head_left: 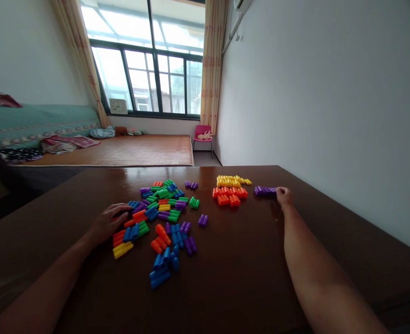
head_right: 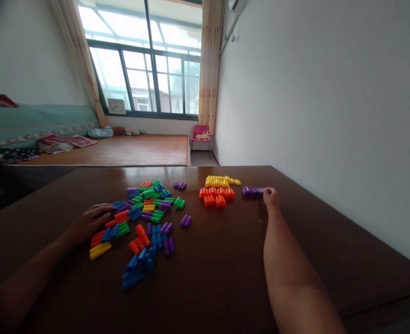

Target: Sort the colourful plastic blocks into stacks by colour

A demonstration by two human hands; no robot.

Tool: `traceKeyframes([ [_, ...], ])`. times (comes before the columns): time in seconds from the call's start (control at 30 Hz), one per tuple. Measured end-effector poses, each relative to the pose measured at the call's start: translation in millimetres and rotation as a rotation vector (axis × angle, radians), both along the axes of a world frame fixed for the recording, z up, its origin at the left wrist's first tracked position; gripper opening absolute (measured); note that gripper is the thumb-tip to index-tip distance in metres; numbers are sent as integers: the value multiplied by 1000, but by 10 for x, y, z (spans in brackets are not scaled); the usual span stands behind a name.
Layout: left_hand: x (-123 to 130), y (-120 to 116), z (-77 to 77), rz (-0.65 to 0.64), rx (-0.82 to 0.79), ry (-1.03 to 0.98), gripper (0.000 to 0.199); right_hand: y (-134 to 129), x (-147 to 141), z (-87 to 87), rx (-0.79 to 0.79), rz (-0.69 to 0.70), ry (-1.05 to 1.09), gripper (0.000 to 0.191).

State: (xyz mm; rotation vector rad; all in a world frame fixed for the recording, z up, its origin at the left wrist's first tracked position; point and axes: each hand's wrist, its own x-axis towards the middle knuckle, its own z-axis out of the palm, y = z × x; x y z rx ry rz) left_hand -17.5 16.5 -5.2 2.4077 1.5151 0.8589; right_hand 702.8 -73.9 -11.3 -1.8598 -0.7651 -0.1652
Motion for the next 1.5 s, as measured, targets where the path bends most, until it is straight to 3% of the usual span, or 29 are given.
traceKeyframes([
  [0.17,84,-108,115,10,-12,-9,55,-68,-78,76,-38,-36,5,29],
  [0.3,168,-204,213,20,-6,-26,54,-33,-331,439,12,-39,-114,40],
  [0.37,193,-234,240,26,-8,-31,53,19,-680,707,44,161,-192,42],
  [0.43,204,-248,250,27,-16,-30,52,49,-1181,929,-36,586,-206,43],
  [0.5,201,-251,247,23,-24,-30,51,26,-1757,1036,-206,991,-224,43],
  [0.57,189,-248,234,11,-28,-37,51,-50,-2293,1023,-429,1266,-289,42],
  [0.67,167,-235,207,-2,-29,-48,50,-182,-2821,898,-650,1397,-523,46],
  [0.73,156,-225,192,-1,-27,-55,50,-221,-2932,841,-693,1396,-651,40],
  [0.83,150,-213,186,-8,-25,-54,50,-194,-2775,880,-772,1479,-677,35],
  [0.93,154,-212,193,-3,-22,-50,52,-155,-2316,1044,-961,1551,-495,36],
  [1.0,157,-214,198,9,-17,-47,53,-160,-1877,1166,-1018,1503,-324,34],
  [1.1,162,-212,201,8,-10,-41,54,-216,-1130,1259,-912,1312,-147,33],
  [1.2,166,-202,205,18,-4,-38,56,-287,-528,1161,-827,962,-102,31],
  [1.3,165,-193,213,20,-10,-30,57,-321,-271,941,-880,728,-23,30],
  [1.4,154,-187,213,10,-20,-24,57,-303,-249,774,-854,820,28,33],
  [1.5,137,-177,196,9,-16,-22,57,-267,-231,722,-811,898,80,36],
])
